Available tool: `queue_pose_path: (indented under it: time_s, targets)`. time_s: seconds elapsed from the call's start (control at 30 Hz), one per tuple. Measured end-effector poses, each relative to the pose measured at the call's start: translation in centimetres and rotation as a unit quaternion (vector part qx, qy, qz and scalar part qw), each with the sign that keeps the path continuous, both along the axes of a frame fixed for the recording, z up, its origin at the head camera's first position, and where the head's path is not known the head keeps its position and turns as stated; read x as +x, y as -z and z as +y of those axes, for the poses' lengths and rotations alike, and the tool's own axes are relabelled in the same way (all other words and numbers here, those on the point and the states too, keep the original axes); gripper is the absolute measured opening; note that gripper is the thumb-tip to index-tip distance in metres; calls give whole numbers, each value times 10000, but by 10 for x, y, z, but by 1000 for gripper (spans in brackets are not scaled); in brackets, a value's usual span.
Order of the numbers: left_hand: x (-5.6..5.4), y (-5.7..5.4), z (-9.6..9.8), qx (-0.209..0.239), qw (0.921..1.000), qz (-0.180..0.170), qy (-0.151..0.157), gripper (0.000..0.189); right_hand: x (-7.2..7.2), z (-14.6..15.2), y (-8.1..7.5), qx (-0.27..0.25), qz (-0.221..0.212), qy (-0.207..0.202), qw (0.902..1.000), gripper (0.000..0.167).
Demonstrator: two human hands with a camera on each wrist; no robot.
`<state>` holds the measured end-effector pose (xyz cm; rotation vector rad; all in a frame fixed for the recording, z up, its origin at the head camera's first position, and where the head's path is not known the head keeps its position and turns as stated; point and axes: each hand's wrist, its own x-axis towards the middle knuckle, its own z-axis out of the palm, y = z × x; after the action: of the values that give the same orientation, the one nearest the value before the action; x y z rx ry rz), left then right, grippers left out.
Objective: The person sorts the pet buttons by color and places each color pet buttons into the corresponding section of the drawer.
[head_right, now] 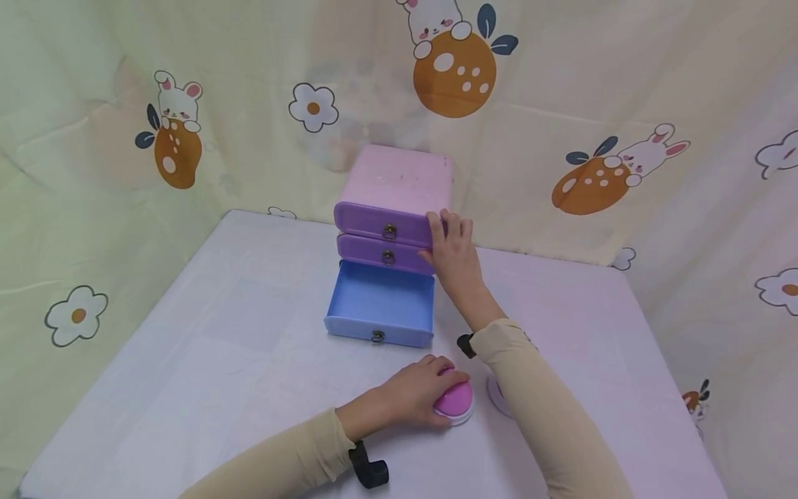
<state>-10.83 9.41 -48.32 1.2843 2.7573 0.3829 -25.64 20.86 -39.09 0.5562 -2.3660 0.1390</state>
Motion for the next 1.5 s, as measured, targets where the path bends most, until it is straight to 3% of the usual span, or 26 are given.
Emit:
queue_pose_path:
  time_s: [0.3,0.57,0.87,1.5]
  targets:
    - [1,-5,-6,-66,10000,61,-22,71,0,2,-3,-41,41,-20,10000,73]
    - [0,-10,-12,-75,9993,354,-48,71,0,3,-4,18,-20,-27,10000,72]
    - [-2,-23,-23,-46,9989,445,-115,72,-1,2,-1,-69,21,-61,10000,72]
    - [-17,-50,-46,465,9975,178,-507,75,-2,2,3,-262,287,-224,9990,75]
